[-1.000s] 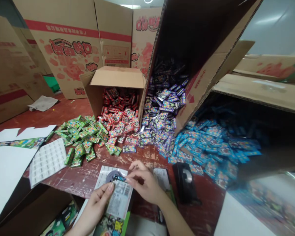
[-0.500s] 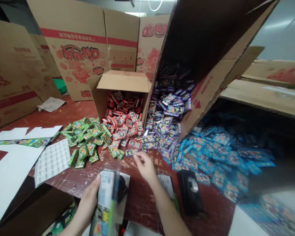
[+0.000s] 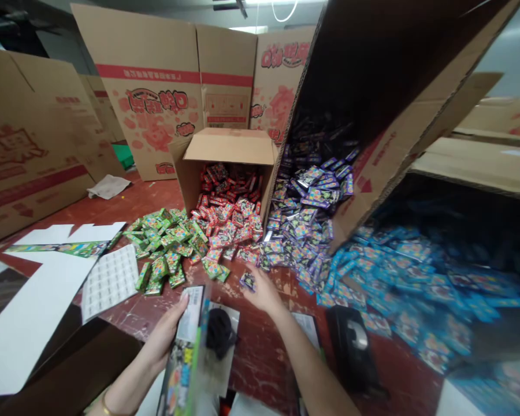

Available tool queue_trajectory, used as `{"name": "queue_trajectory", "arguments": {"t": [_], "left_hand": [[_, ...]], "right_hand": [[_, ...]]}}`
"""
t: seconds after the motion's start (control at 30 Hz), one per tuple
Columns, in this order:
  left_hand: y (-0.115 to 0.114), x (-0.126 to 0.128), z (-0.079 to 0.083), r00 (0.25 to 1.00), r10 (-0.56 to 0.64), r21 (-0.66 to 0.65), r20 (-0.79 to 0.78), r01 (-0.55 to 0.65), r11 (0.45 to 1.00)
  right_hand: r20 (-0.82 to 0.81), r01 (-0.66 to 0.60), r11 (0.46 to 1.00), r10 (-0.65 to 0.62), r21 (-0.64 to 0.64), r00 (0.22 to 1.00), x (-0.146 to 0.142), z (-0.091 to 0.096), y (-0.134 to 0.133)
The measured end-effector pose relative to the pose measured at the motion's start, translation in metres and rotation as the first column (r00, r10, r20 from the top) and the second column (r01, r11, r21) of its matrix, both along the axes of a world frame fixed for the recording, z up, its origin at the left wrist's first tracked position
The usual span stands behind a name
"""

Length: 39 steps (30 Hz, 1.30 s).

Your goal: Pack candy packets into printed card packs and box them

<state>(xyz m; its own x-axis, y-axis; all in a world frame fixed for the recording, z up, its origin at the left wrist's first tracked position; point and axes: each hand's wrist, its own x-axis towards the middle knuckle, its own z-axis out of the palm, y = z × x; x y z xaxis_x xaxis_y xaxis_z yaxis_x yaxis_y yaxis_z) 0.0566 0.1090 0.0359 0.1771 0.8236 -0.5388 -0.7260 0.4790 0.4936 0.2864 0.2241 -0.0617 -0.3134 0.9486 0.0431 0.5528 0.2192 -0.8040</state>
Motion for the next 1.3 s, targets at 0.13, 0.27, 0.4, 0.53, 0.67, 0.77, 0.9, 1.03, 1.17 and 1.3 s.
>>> {"name": "queue_trajectory", "arguments": {"t": [0.13, 0.27, 0.4, 0.53, 0.67, 0.77, 0.9, 1.03, 1.17, 1.3], "left_hand": [[0.000, 0.006, 0.005, 0.955, -0.020, 0.186, -0.296, 0.078, 0.979], [-0.011, 0.017, -0.005, 0.878, -0.091, 0.254, -0.470, 0.233, 0.939], [-0.022, 0.025, -0.012, 0.837, -0.149, 0.256, -0.526, 0.323, 0.911], [-0.024, 0.030, -0.010, 0.805, -0.160, 0.240, -0.571, 0.350, 0.905], [-0.025, 0.033, -0.003, 0.766, -0.205, 0.257, -0.610, 0.436, 0.862], [-0.027, 0.034, 0.001, 0.753, -0.195, 0.264, -0.629, 0.443, 0.857], [-0.030, 0.031, -0.002, 0.776, -0.192, 0.247, -0.601, 0.408, 0.879], [-0.031, 0.032, -0.005, 0.823, -0.194, 0.252, -0.535, 0.374, 0.892], [-0.028, 0.032, 0.000, 0.846, -0.190, 0.243, -0.498, 0.346, 0.906], [-0.028, 0.027, -0.006, 0.850, -0.185, 0.231, -0.494, 0.333, 0.914]], "right_hand": [[-0.157, 0.153, 0.981, -0.171, -0.124, 0.973, 0.019, 0.014, -0.023], [-0.585, 0.018, 0.884, -0.325, -0.468, 0.743, 0.020, 0.056, -0.056], [-0.702, -0.135, 0.775, -0.465, -0.618, 0.540, 0.014, 0.094, -0.081], [-0.637, 0.059, 0.798, -0.521, -0.600, 0.567, 0.005, 0.114, -0.085], [-0.631, 0.220, 0.892, -0.437, -0.394, 0.641, -0.014, 0.122, -0.076], [-0.541, 0.093, 0.968, -0.207, -0.231, 0.815, -0.024, 0.114, -0.072], [-0.394, -0.148, 0.972, 0.066, -0.181, 0.917, -0.019, 0.099, -0.075], [-0.361, -0.316, 0.918, 0.218, -0.241, 0.907, -0.013, 0.104, -0.081], [-0.329, -0.314, 0.926, 0.235, -0.211, 0.915, -0.011, 0.112, -0.087], [-0.214, -0.215, 0.969, 0.186, -0.122, 0.959, -0.007, 0.096, -0.072]]}}
